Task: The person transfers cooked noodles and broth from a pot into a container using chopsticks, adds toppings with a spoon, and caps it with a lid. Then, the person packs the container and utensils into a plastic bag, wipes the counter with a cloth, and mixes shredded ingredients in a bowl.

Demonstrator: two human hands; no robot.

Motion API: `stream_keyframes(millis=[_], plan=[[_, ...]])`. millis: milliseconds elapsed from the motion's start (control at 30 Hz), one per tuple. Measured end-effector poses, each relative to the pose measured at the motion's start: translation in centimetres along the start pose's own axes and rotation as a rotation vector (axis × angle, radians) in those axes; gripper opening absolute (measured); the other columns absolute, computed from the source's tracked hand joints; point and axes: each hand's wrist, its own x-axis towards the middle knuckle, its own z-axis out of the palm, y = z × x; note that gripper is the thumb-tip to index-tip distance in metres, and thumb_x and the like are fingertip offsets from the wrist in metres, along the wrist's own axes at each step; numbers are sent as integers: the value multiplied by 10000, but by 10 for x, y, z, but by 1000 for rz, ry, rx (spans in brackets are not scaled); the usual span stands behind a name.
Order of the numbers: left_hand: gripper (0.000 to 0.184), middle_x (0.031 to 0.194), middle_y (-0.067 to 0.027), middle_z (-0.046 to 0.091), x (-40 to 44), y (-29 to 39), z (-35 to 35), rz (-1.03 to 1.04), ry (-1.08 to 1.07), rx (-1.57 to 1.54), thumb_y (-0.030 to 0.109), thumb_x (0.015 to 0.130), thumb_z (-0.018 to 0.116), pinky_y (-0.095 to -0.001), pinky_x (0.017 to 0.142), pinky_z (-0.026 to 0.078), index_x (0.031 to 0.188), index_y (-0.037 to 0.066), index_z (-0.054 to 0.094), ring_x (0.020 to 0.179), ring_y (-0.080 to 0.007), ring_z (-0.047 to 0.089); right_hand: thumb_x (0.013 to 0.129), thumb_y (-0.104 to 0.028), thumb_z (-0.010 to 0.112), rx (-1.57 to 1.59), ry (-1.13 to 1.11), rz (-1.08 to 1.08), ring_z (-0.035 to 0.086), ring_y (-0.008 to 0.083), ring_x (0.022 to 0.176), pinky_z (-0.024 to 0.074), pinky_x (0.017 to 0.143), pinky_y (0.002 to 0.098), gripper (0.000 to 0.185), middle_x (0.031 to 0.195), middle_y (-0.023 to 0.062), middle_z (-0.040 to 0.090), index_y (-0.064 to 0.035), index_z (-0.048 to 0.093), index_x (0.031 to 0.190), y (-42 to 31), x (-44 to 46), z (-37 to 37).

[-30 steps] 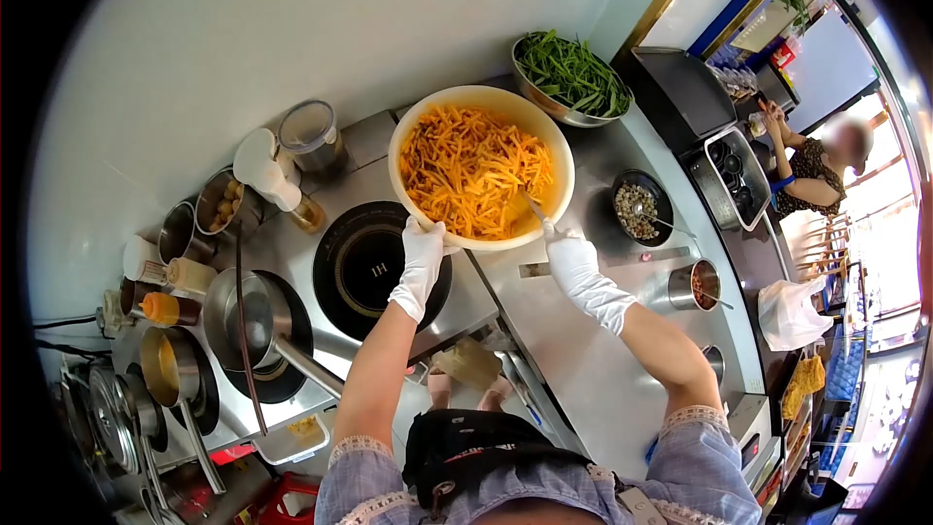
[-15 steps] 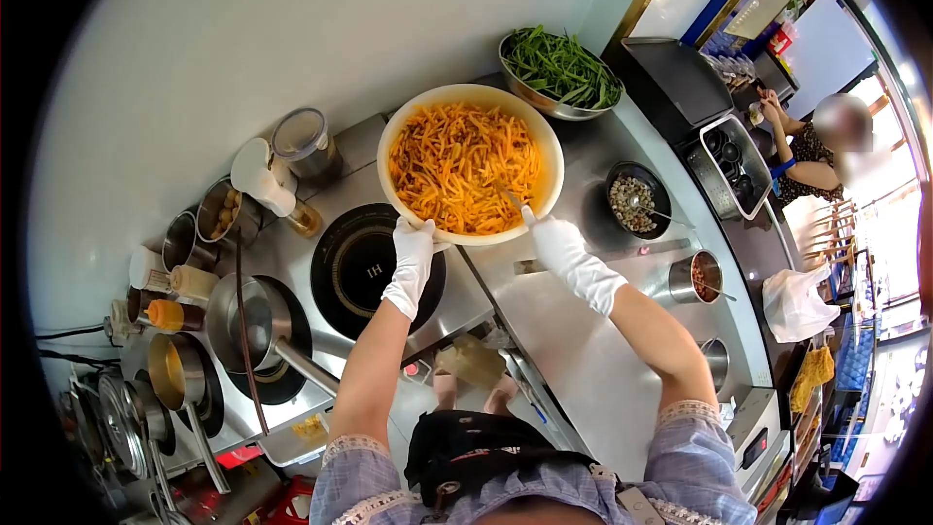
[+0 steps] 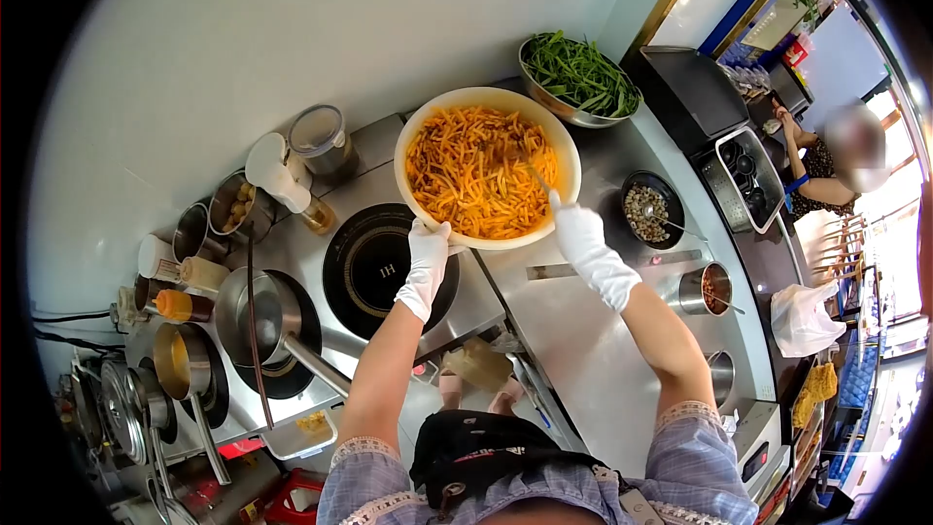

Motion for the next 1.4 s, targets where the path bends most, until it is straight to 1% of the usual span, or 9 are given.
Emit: stream_keyframes(millis=[167,333,533,800,967,1067,1133,1267,1400], plan=[[269,1079,-134,562,0,-2,0,21,-11,-22,-20,886,471,-334,619,594,1145,0,403,866,-248,644,806,-56,494,-45,-118,-50,627,269,590,498,497,370,528,737,107,608,-100,455,1330,19,-44,-27],[239,1043,-132,577,-3,0,3,37,14,-27,-4,893,479,-323,599,591,1122,3,410,820,-239,655,757,-46,536,-99,-89,-128,617,255,558,494,491,354,530,704,96,579,-98,509,1283,10,-67,-102],[210,1026,-142,581,-3,-1,4,47,3,-18,4,908,469,-317,600,592,1105,5,397,782,-243,665,807,-82,512,-164,-219,-275,644,216,594,502,496,317,434,679,68,632,-74,532,1240,-34,-63,-47],[227,1037,-163,574,-5,2,3,45,3,-20,-6,898,480,-336,599,603,1108,-29,398,810,-273,662,875,-111,446,211,-163,148,665,292,733,529,618,402,360,763,140,660,-45,503,1224,-77,26,2],[248,1002,-130,581,-1,1,2,18,6,-25,-38,881,483,-290,549,577,1116,-4,412,762,-237,656,879,-104,443,212,-250,67,661,306,774,527,628,415,391,802,161,655,-40,466,1264,-64,22,-7],[249,1020,-134,575,0,1,0,2,-5,-22,-33,884,479,-296,579,584,1120,-1,406,786,-243,654,865,-96,458,63,-264,-173,662,294,749,527,622,403,436,796,143,649,-55,448,1299,-39,-16,-14],[250,1026,-135,573,0,2,-1,8,-16,1,-31,885,478,-299,589,586,1121,1,403,797,-245,654,805,-59,498,-143,-194,-310,646,263,640,513,530,368,542,789,126,620,-104,430,1341,-14,-39,-10],[194,1012,-156,582,0,-2,1,45,-8,-29,-4,889,487,-317,581,597,1068,-9,412,786,-260,668,781,-54,514,-261,-245,-264,619,242,564,492,477,350,582,760,110,597,-116,422,1353,19,-50,-31],[207,1017,-156,582,6,-6,-2,37,2,4,18,895,499,-320,566,590,1083,0,414,789,-261,669,814,-76,501,-198,-60,-191,635,215,545,487,434,334,548,735,93,627,-103,418,1355,6,-37,-39]])
